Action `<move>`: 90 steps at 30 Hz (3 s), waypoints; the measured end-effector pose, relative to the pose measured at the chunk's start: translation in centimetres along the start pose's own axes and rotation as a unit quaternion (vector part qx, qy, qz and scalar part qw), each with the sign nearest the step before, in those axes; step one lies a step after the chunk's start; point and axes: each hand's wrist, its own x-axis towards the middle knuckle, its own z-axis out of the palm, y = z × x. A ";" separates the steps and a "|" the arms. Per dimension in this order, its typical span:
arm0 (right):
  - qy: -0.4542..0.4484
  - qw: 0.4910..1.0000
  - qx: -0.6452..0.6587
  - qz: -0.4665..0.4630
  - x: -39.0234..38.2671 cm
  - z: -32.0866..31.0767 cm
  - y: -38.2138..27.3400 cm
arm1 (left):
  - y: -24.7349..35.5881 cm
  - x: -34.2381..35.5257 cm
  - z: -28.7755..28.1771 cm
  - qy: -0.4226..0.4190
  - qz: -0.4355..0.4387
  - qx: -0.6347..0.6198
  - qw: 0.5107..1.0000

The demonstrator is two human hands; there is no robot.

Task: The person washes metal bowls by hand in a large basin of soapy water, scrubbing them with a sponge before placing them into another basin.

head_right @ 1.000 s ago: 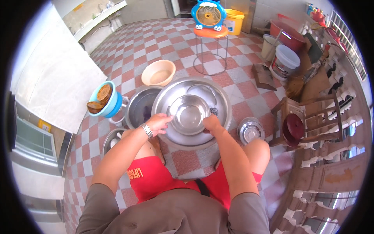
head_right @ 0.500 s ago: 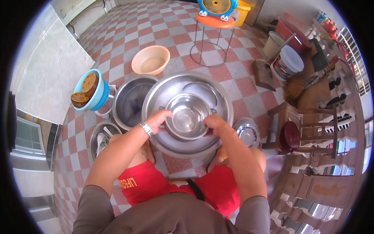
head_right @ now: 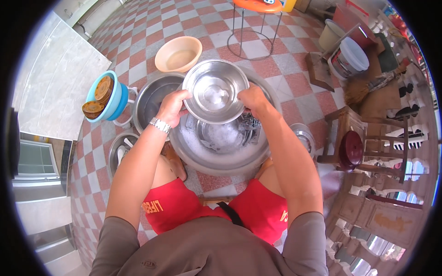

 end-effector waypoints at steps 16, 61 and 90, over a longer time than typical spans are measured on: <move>-0.054 0.997 -0.031 -0.054 4.2 0.7 4.0 | -3.1 3.9 -0.5 0.083 0.118 0.327 0.934; -0.103 0.686 -0.711 -0.113 -3.6 2.3 7.9 | -0.1 2.0 -0.2 0.223 -0.024 -0.051 0.973; 0.050 0.799 -0.599 0.008 -3.1 6.1 9.6 | -2.8 2.6 0.1 0.148 -0.111 -0.020 0.983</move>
